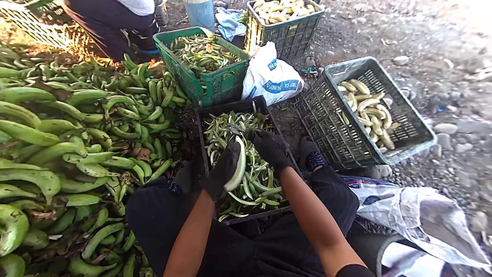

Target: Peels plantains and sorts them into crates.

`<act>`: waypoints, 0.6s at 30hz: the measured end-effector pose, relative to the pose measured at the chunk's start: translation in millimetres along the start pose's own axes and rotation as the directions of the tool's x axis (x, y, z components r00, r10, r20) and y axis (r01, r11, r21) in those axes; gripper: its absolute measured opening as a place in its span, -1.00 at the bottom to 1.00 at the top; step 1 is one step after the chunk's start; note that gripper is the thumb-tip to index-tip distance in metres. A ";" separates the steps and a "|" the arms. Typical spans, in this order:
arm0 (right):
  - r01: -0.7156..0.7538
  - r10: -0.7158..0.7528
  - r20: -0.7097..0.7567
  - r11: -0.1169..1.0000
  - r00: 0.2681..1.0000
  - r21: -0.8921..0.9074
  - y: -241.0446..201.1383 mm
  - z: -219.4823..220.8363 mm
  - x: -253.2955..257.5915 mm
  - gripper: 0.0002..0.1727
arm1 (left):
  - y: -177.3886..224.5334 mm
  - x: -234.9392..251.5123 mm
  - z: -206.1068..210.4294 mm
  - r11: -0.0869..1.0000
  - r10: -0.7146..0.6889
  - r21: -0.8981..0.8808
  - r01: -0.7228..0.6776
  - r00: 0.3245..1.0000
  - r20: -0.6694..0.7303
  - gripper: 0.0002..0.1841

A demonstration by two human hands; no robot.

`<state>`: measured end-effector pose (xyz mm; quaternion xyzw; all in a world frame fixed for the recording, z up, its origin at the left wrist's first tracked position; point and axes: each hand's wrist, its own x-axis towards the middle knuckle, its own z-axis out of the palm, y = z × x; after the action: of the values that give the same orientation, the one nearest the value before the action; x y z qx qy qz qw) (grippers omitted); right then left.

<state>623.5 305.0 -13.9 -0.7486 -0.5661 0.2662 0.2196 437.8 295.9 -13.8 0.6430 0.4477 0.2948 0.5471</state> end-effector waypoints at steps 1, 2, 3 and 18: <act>0.002 -0.002 -0.032 1.000 0.999 0.014 -0.7 1.0 -4.3 -0.35 | -5.0 4.3 1.7 0.987 -0.039 -0.158 0.026 0.996 -0.080 -0.46; 0.013 -0.011 -0.074 1.000 0.997 0.027 -1.5 5.2 -15.4 -0.37 | -10.1 9.4 1.1 0.944 -0.075 -0.329 0.013 0.981 -0.179 -0.45; 0.021 -0.020 -0.112 1.000 0.994 0.006 -1.4 12.9 -27.4 -0.36 | -15.0 12.8 -1.5 0.900 -0.117 -0.434 -0.022 0.949 -0.291 -0.43; -0.039 0.039 0.003 0.993 0.999 0.115 -1.7 7.3 -23.6 -0.21 | 13.1 -6.6 -10.7 0.987 0.028 0.159 -0.036 0.998 0.057 -0.42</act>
<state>612.5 282.8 -14.8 -0.7454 -0.5354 0.3030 0.2568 429.0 294.6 2.0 0.6997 0.4444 0.2490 0.5009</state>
